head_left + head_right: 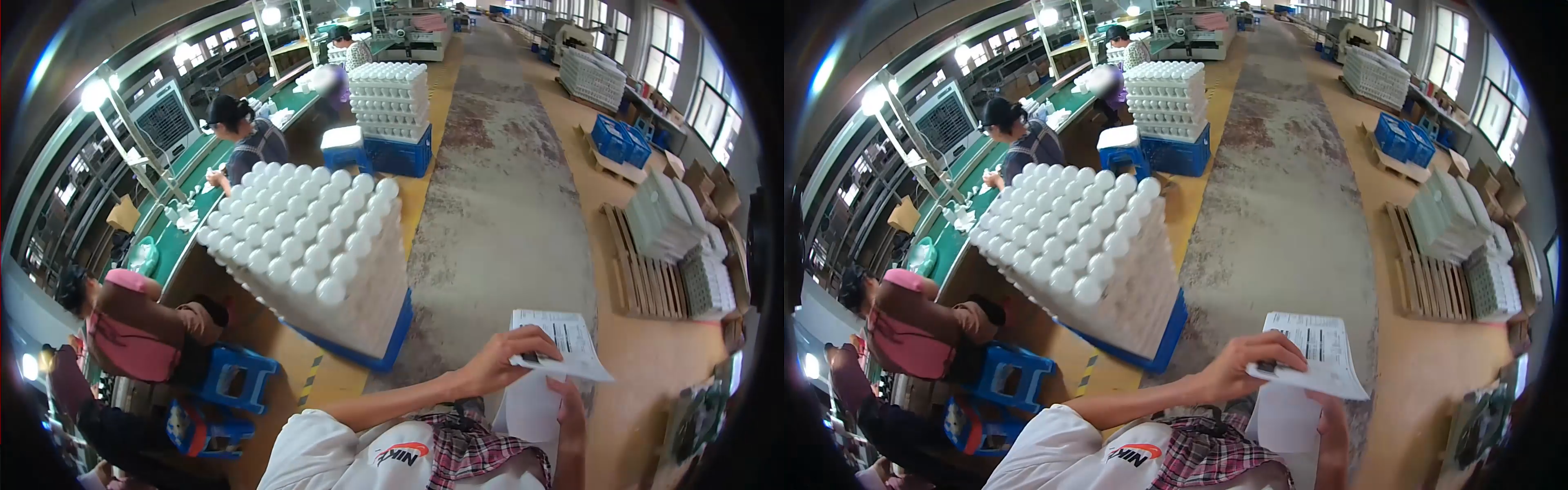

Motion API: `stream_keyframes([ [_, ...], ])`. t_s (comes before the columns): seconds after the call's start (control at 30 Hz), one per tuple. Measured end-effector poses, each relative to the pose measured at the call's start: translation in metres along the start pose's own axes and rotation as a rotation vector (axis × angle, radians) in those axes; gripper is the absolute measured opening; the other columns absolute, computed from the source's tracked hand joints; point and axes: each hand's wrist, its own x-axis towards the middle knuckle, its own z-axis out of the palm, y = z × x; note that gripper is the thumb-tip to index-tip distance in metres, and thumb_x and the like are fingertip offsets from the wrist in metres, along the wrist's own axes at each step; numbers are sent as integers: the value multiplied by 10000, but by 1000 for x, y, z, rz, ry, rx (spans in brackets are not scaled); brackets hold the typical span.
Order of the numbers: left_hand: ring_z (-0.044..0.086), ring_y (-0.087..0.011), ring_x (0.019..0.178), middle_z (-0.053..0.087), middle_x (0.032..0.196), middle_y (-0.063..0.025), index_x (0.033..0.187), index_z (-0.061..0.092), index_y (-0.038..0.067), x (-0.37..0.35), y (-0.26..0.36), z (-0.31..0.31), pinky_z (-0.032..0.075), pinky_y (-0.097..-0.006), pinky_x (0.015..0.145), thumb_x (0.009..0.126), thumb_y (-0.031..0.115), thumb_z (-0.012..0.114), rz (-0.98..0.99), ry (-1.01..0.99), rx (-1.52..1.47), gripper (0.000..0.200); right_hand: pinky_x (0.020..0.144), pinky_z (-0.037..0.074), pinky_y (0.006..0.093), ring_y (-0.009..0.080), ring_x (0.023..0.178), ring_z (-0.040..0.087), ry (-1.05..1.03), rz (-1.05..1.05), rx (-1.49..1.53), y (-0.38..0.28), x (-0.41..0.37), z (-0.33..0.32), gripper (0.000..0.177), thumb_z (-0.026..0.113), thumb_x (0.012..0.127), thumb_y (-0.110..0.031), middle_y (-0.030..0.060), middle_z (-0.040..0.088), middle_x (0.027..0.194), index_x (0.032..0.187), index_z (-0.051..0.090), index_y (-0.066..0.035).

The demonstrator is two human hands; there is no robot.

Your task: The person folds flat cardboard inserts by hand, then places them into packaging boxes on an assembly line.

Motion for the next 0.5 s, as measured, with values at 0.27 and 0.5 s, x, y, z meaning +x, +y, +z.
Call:
stream_keyframes([
  [0.27, 518, -77, 813, 593, 878, -21, 923, 607, -31, 166, -118, -158, 402, -205, 700, 805, 14, 618, -98, 842, -41, 127, 757, 437, 290, 153, 825, 569, -107, 77, -705, -139, 324, -31, 296, 596, 795, -113, 80, 628, 912, 1043, 566, 46],
  [0.5, 516, -71, 794, 597, 880, -6, 887, 623, -32, 233, -192, -323, 391, -204, 701, 797, 44, 630, -51, 1538, 238, 118, 743, 445, 312, 224, 834, 599, -575, -329, -1100, -243, 577, 104, 316, 574, 809, -101, 147, 636, 903, 1088, 520, 38],
])
